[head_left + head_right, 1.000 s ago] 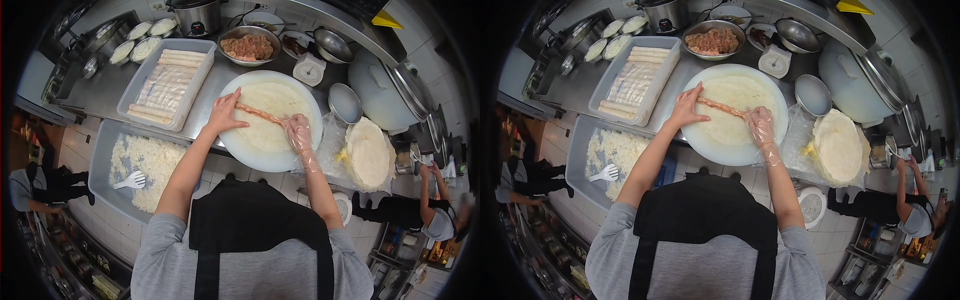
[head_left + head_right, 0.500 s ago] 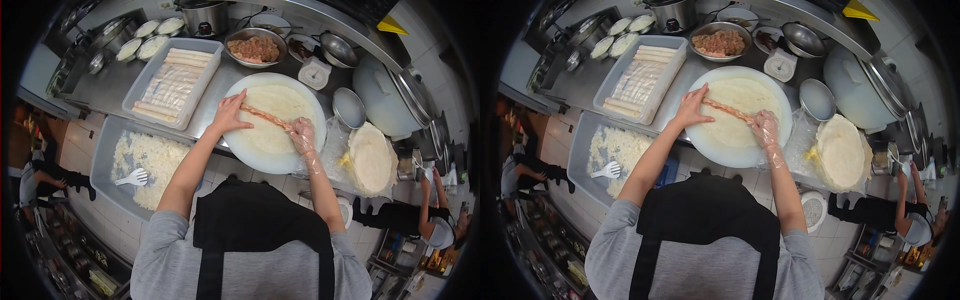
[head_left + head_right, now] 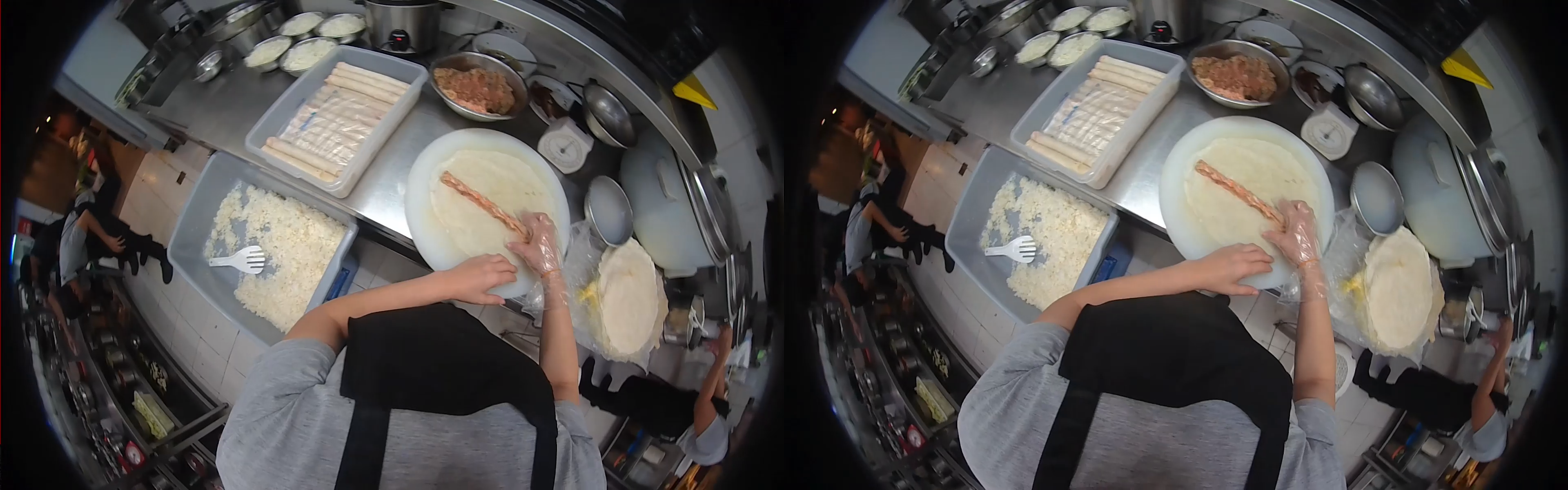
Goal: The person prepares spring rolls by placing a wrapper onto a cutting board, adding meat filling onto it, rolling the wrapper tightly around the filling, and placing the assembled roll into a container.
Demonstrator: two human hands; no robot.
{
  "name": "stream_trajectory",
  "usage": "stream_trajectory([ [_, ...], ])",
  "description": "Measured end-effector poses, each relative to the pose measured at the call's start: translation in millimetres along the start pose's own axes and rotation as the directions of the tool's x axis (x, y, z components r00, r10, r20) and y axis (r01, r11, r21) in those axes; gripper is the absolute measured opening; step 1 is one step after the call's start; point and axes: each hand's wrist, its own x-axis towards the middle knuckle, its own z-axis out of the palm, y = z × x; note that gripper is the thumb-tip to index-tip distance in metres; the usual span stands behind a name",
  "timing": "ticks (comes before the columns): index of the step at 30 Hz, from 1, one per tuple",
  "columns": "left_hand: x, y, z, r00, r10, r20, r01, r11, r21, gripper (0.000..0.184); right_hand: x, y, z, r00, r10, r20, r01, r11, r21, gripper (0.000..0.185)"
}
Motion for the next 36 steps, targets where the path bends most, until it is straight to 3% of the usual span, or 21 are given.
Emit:
stream_trajectory([
  [1,0.4,2.0,6.2,0.997,0.069,-0.045,-0.066,0.997,0.05,0.041,-2.7,2.4,-3.3,1.0,-0.013,0.012,0.013,1.0,0.022,0.037],
  [5,-1.4,0.6,7.8,0.999,0.05,-0.009,-0.049,0.996,0.071,0.045,-13.0,21.3,1.7,0.997,0.073,0.036,-0.079,0.98,0.181,0.037],
  [14,4.6,13.9,5.5,1.0,0.019,0.012,-0.021,0.981,0.193,0.046,-9.0,-7.2,5.3,0.99,0.126,-0.06,-0.123,0.992,0.042,0.032],
  [17,6.4,12.7,7.3,1.0,0.014,0.018,-0.018,0.978,0.209,0.045,-14.6,8.5,12.0,0.987,0.156,-0.039,-0.152,0.985,0.075,0.034],
  [20,4.3,11.0,8.3,0.999,0.037,-0.005,-0.035,0.978,0.207,0.044,-13.6,10.5,5.9,0.984,0.175,0.032,-0.178,0.968,0.176,0.03],
  [23,3.1,13.3,5.8,1.0,0.006,0.008,-0.007,0.984,0.176,0.046,-5.6,-0.5,0.3,0.948,0.301,0.101,-0.317,0.878,0.36,0.026],
  [26,3.4,12.4,6.8,1.0,0.0,0.023,-0.004,0.986,0.168,0.046,-17.2,25.4,13.0,0.993,0.088,-0.084,-0.075,0.986,0.149,0.025],
  [29,2.1,12.2,7.1,1.0,0.007,0.016,-0.009,0.985,0.172,0.047,-18.1,25.9,4.1,0.999,0.003,-0.05,0.0,0.998,0.066,0.025],
  [32,2.2,12.6,7.4,0.999,0.039,-0.022,-0.034,0.98,0.196,0.045,-14.4,-2.0,-3.2,0.991,0.011,-0.136,-0.023,0.996,-0.091,0.025],
  [36,1.5,11.1,10.3,0.999,0.031,-0.021,-0.026,0.981,0.19,0.046,-18.6,13.4,7.8,0.993,0.064,-0.101,-0.06,0.997,0.042,0.031],
])
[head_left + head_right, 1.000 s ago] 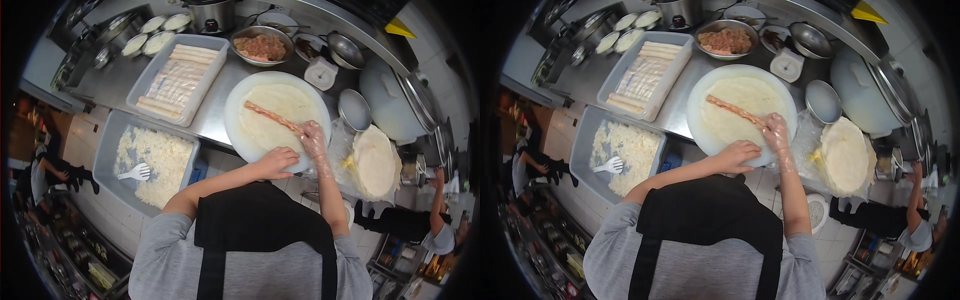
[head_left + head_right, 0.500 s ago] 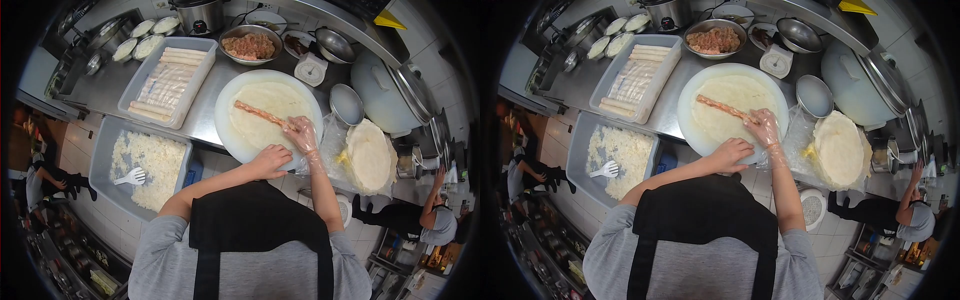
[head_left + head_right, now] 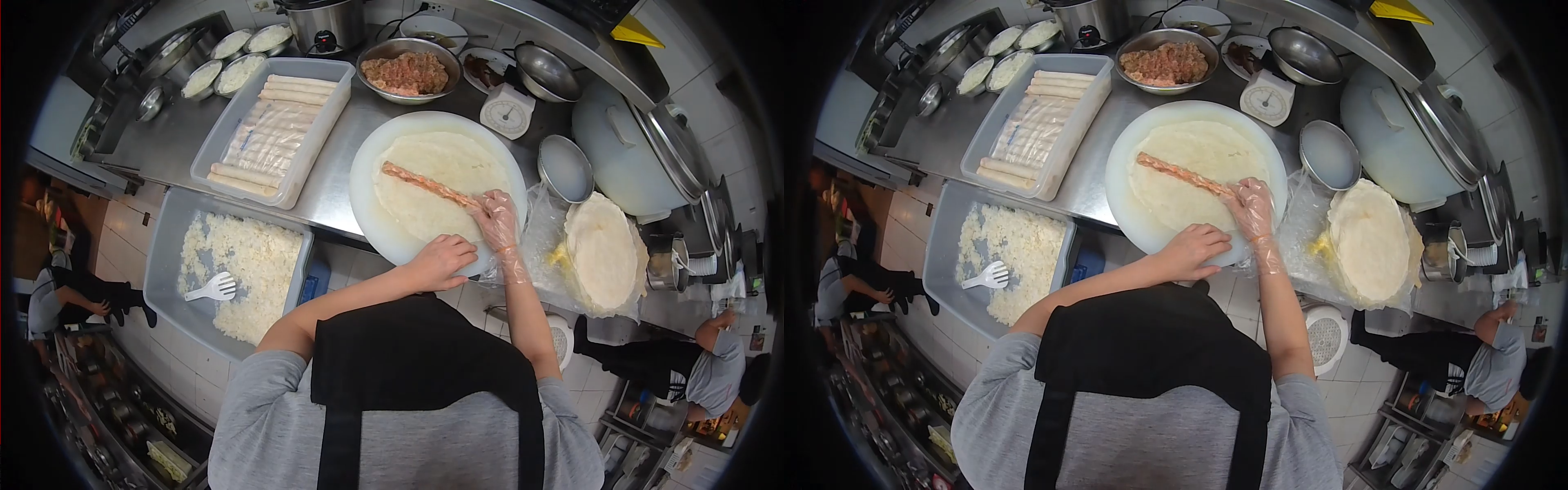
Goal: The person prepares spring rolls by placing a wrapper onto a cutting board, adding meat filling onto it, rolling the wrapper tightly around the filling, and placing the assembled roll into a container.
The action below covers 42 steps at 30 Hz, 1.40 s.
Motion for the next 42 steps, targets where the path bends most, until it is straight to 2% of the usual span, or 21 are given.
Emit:
stream_trajectory([
  [2,-0.7,-0.1,-0.1,0.999,-0.02,0.024,0.02,1.0,-0.006,0.047,-2.9,7.4,1.1,0.999,-0.034,-0.028,0.034,0.999,-0.003,0.034],
  [4,-0.6,-0.9,2.8,0.999,-0.008,0.031,0.009,1.0,-0.022,0.046,1.3,5.3,-8.9,0.993,0.016,0.114,-0.018,1.0,0.017,0.033],
  [6,-2.4,-4.3,4.1,1.0,-0.012,0.025,0.013,0.999,-0.031,0.045,-2.9,5.0,-9.6,0.998,-0.018,0.061,0.023,0.997,-0.079,0.031],
  [8,-3.4,-5.7,5.0,1.0,-0.016,0.018,0.017,0.999,-0.044,0.045,-6.4,18.2,-9.2,0.997,-0.051,0.06,0.053,0.998,-0.02,0.038],
  [10,-3.0,-3.2,3.6,1.0,-0.012,0.029,0.013,0.998,-0.057,0.045,-7.4,13.0,-8.9,0.998,-0.017,0.06,0.017,1.0,0.012,0.04],
  [14,-2.7,-2.9,3.0,1.0,-0.011,0.023,0.013,0.998,-0.054,0.045,-9.4,17.1,-13.9,0.996,-0.026,0.085,0.028,0.999,-0.02,0.051],
  [17,-2.3,-4.7,2.1,1.0,0.013,0.022,-0.012,0.998,-0.058,0.046,-6.6,-5.9,-31.2,1.0,0.025,-0.006,-0.025,1.0,0.014,0.06],
  [20,-1.7,-3.0,1.6,1.0,0.015,0.007,-0.015,0.999,-0.047,0.048,-15.1,21.7,-51.0,0.945,0.327,0.026,-0.318,0.891,0.324,0.068],
  [21,-0.7,-2.5,0.8,1.0,0.015,0.018,-0.014,0.998,-0.055,0.049,-17.4,36.4,-51.2,0.935,0.355,0.021,-0.318,0.805,0.5,0.063],
  [23,-1.1,-0.8,-2.6,0.999,-0.01,0.038,0.012,0.998,-0.058,0.05,-23.4,62.0,-44.5,0.922,0.385,0.029,-0.253,0.544,0.8,0.054],
  [25,-0.4,1.3,-5.2,0.998,-0.011,0.055,0.015,0.998,-0.06,0.05,-20.5,59.2,-40.0,0.961,0.261,0.086,-0.264,0.789,0.554,0.045],
  [26,0.4,1.8,-6.2,0.998,-0.019,0.06,0.022,0.998,-0.056,0.05,-17.8,53.7,-33.3,0.97,0.201,0.135,-0.239,0.88,0.411,0.041],
  [27,1.0,2.2,-6.0,0.998,-0.017,0.063,0.02,0.999,-0.048,0.05,-13.5,37.4,-28.2,0.981,0.167,0.103,-0.191,0.935,0.299,0.037],
  [29,0.5,2.6,-5.4,0.998,-0.025,0.064,0.027,0.999,-0.03,0.051,-6.7,0.8,-24.1,0.995,0.08,0.059,-0.084,0.995,0.062,0.031],
  [32,-1.0,1.4,-3.2,0.999,-0.014,0.046,0.015,0.999,-0.029,0.051,-12.1,8.8,-12.2,0.999,0.018,0.049,-0.011,0.99,-0.139,0.032],
  [35,-0.3,1.5,-5.6,0.998,-0.01,0.065,0.012,0.999,-0.032,0.051,-1.4,-8.2,-25.7,0.973,0.144,0.179,-0.131,0.988,-0.083,0.031],
  [38,-0.6,2.0,-5.5,0.997,-0.005,0.071,0.006,1.0,-0.009,0.05,23.7,-43.8,-21.6,0.989,-0.002,0.146,0.032,0.979,-0.201,0.03],
  [42,-1.6,-0.5,-3.8,0.997,-0.002,0.072,0.004,1.0,-0.02,0.049,33.0,-33.7,9.5,0.976,-0.031,0.216,0.072,0.98,-0.185,0.024],
])
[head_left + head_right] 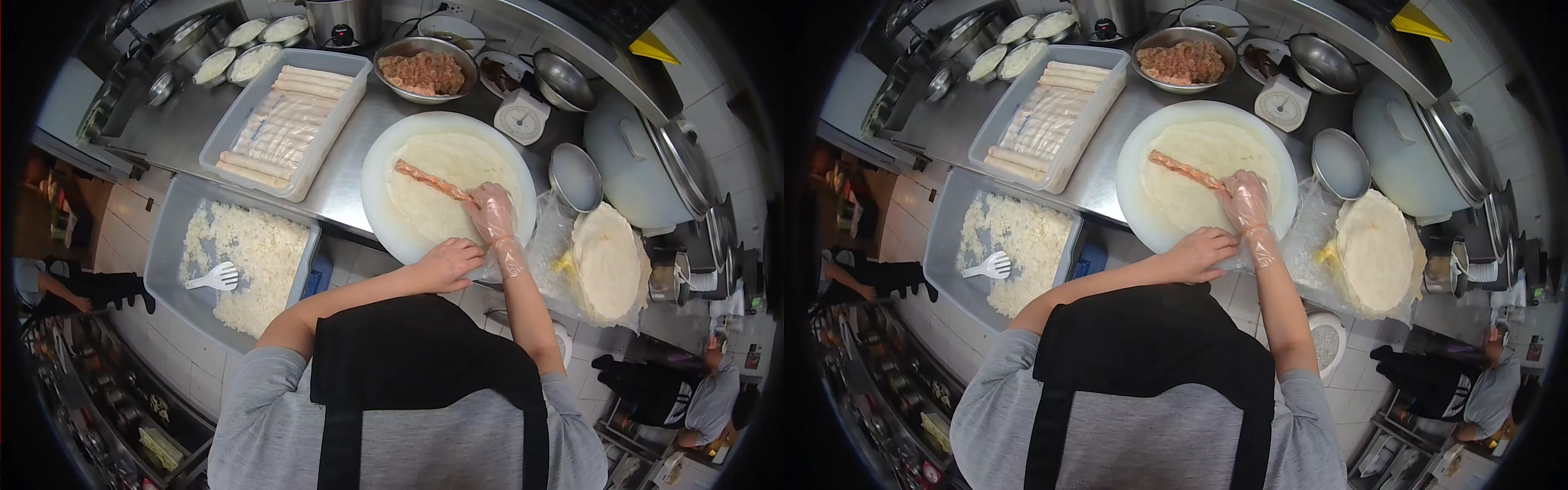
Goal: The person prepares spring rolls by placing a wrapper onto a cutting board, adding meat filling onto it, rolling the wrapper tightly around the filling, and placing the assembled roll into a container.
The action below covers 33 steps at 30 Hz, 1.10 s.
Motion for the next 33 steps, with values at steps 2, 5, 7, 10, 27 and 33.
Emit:
stream_trajectory([
  [2,-1.6,-0.1,1.3,0.999,0.015,-0.039,-0.015,1.0,-0.009,0.048,2.6,4.6,4.4,0.999,-0.028,0.032,0.03,0.997,-0.069,0.022],
  [5,-2.9,-2.1,2.7,0.999,0.02,-0.037,-0.021,0.999,-0.03,0.046,14.1,-15.5,-9.8,0.996,-0.05,0.08,0.058,0.993,-0.107,0.018],
  [7,-4.0,-2.7,5.2,0.999,0.018,-0.039,-0.019,1.0,-0.024,0.044,21.3,-18.9,-2.2,0.99,-0.074,0.121,0.087,0.991,-0.104,0.017],
  [10,-4.6,-3.1,6.4,0.999,0.027,-0.047,-0.028,0.999,-0.017,0.041,27.8,-17.2,12.5,0.988,-0.102,0.119,0.118,0.983,-0.142,0.018],
  [27,-8.1,-5.8,11.2,0.998,0.045,-0.053,-0.042,0.997,0.065,0.046,72.1,-56.2,37.1,0.964,-0.148,0.222,0.199,0.953,-0.227,0.021],
  [33,-8.5,-7.3,12.2,0.994,0.061,-0.092,-0.055,0.996,0.067,0.043,80.7,-59.4,59.0,0.977,-0.176,0.12,0.194,0.967,-0.165,0.02],
])
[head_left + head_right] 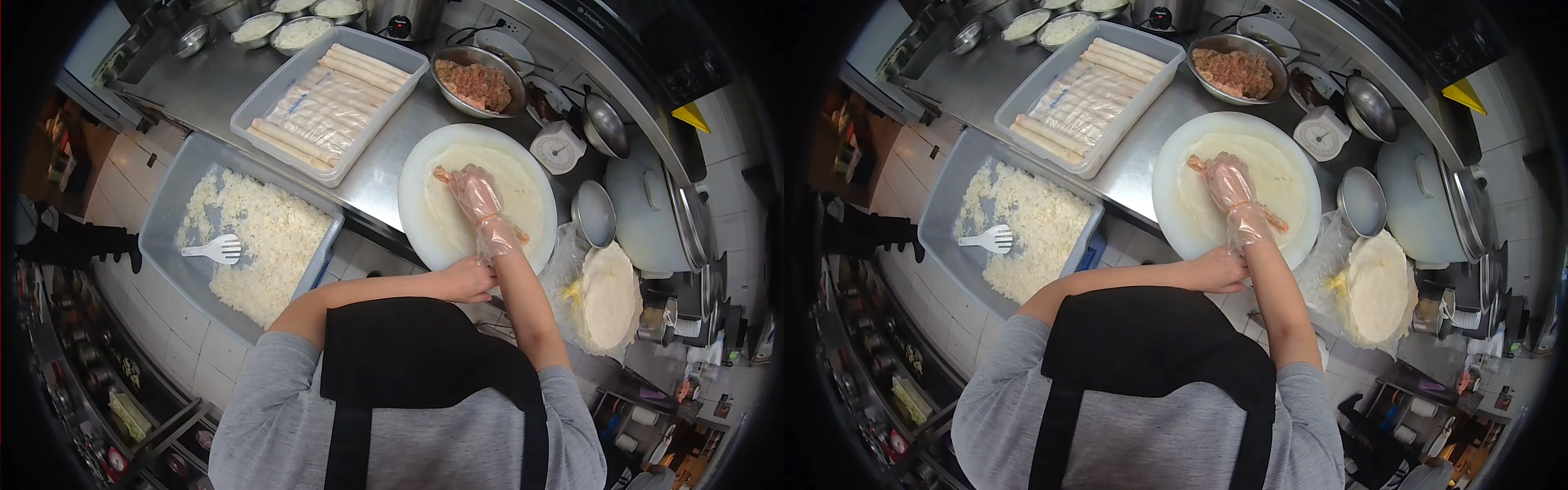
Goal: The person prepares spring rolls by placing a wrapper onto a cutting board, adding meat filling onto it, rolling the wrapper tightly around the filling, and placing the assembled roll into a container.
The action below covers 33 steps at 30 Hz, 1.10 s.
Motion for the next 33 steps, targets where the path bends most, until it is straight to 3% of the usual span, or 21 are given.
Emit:
stream_trajectory([
  [2,-0.4,0.1,0.4,0.998,-0.033,0.047,0.033,0.999,-0.011,0.041,4.7,-0.2,13.3,1.0,-0.002,0.025,0.006,0.99,-0.138,0.02],
  [5,0.3,0.9,-3.4,0.997,-0.04,0.071,0.044,0.998,-0.053,0.037,8.3,-12.4,-4.0,0.998,0.016,0.067,-0.01,0.997,-0.078,0.019],
  [8,-2.0,-1.8,4.9,0.997,-0.051,0.062,0.054,0.997,-0.056,0.037,9.9,-10.6,3.5,0.999,-0.052,0.002,0.052,0.999,-0.006,0.022],
  [11,-4.9,-3.4,9.5,0.999,-0.036,0.0,0.036,0.998,-0.053,0.03,17.3,-25.1,-1.2,0.987,0.135,0.089,-0.133,0.991,-0.033,0.024],
  [14,-8.1,-8.5,24.7,0.995,-0.038,-0.093,0.026,0.992,-0.126,0.031,20.8,-32.8,-4.3,0.991,0.104,0.088,-0.104,0.995,-0.008,0.026],
  [17,0.5,-2.8,10.8,0.938,0.051,-0.342,-0.092,0.99,-0.106,0.035,23.5,-30.6,3.2,0.992,0.095,0.079,-0.093,0.995,-0.029,0.026],
  [18,-1.2,-1.2,9.2,0.989,-0.025,-0.144,0.01,0.995,-0.101,0.038,21.0,-32.5,-18.1,0.982,0.08,0.171,-0.082,0.997,0.0,0.028],
  [21,-0.7,2.7,-5.4,1.0,0.001,-0.013,-0.002,0.998,-0.069,0.044,-3.6,13.1,-18.7,0.931,0.2,-0.306,-0.174,0.978,0.11,0.029],
  [23,2.1,3.5,-11.0,0.994,0.05,-0.093,-0.056,0.996,-0.072,0.047,-36.0,66.8,-47.3,0.915,0.364,-0.174,-0.229,0.823,0.52,0.03],
  [25,3.9,1.9,-11.8,0.991,0.047,-0.124,-0.057,0.996,-0.074,0.049,-79.8,98.3,-74.2,0.915,0.403,0.001,-0.377,0.854,0.359,0.03],
  [28,4.6,-0.3,-12.3,0.998,-0.016,-0.058,0.011,0.996,-0.084,0.048,-131.3,105.7,-47.4,0.944,0.33,0.0,-0.253,0.725,0.64,0.036],
  [31,6.2,1.3,-11.8,0.998,-0.055,0.023,0.057,0.994,-0.089,0.046,-137.4,71.8,-44.0,0.929,0.329,-0.172,-0.267,0.913,0.309,0.04],
  [33,6.3,1.4,-12.0,0.997,-0.061,0.039,0.063,0.996,-0.07,0.045,-131.5,53.6,-36.5,0.898,0.367,-0.244,-0.313,0.92,0.235,0.041],
])
